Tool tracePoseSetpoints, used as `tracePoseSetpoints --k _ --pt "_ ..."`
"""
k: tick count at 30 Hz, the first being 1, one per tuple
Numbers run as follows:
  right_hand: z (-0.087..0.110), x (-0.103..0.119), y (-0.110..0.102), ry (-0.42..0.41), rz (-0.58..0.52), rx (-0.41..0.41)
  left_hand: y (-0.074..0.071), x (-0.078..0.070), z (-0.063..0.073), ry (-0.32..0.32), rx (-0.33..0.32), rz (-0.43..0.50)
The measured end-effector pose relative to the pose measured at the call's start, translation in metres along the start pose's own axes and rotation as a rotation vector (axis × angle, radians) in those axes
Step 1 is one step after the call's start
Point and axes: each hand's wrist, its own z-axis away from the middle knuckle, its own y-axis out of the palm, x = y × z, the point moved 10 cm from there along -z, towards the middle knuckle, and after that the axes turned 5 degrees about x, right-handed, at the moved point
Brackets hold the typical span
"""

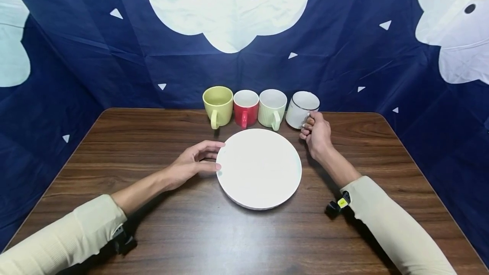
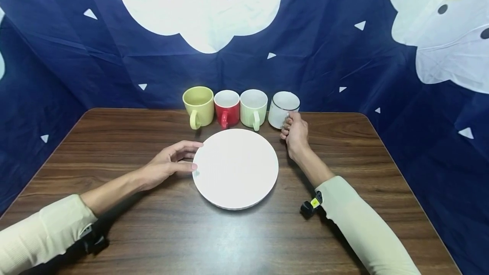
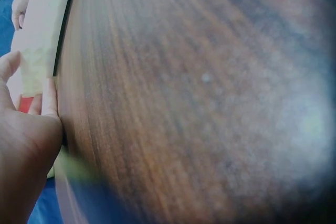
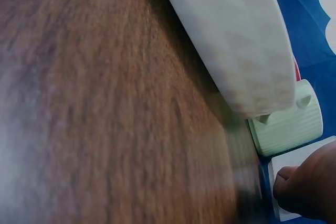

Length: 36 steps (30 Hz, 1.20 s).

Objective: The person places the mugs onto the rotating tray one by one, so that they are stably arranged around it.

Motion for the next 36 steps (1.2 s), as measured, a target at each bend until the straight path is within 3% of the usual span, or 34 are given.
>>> tracePoseSetpoints --k 9,36 --pt "0.009 0.012 -0.007 -0.009 -0.043 -0.009 -0.001 0.0 0.0 -0.01 -0.006 0.005" --pt "0.051 0.027 -0.013 -0.001 -0.051 0.079 0.0 0.0 0.0 -0.02 0.002 0.031"
